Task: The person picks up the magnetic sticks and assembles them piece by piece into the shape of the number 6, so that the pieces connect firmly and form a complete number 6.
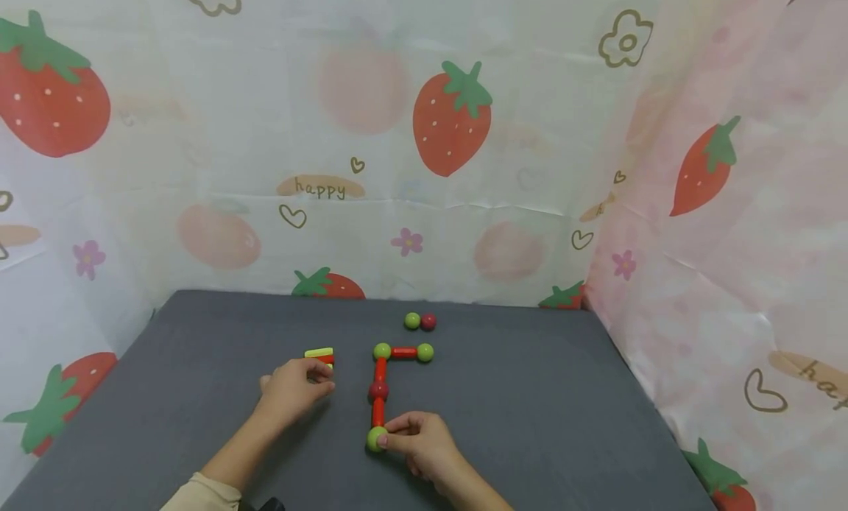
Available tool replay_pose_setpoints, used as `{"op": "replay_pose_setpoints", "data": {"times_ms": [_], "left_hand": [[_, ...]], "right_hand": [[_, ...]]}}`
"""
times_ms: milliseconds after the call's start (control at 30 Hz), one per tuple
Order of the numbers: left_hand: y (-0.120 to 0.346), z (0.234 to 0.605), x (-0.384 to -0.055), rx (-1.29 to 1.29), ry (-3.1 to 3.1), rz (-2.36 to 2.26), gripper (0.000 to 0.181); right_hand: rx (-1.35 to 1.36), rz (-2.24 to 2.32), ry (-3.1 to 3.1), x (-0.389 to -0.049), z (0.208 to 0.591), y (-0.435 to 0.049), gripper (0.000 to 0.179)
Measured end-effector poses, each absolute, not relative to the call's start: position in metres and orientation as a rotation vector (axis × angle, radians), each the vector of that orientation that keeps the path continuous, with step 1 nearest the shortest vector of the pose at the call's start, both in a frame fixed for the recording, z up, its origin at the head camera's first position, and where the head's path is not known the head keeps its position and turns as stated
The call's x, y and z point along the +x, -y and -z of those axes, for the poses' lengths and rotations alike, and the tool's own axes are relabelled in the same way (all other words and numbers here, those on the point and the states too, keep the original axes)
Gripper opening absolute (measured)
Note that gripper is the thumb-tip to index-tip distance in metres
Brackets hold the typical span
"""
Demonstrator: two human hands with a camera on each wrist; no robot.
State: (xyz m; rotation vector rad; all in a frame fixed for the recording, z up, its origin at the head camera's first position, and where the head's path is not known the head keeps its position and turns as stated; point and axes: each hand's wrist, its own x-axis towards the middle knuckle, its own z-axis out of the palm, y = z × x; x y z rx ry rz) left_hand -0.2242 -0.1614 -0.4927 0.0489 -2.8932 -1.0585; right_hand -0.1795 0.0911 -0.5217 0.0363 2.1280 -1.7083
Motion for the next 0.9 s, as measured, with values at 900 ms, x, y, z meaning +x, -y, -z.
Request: {"op": "replay_pose_setpoints", "data": {"times_ms": [900], "left_hand": [[0.211, 0.521, -0.261, -0.041, 2.925, 0.873, 0.024]], "right_hand": [[0.033, 1.706, -2.142, -0.183, 0.526, -0.092, 0.035]]}}
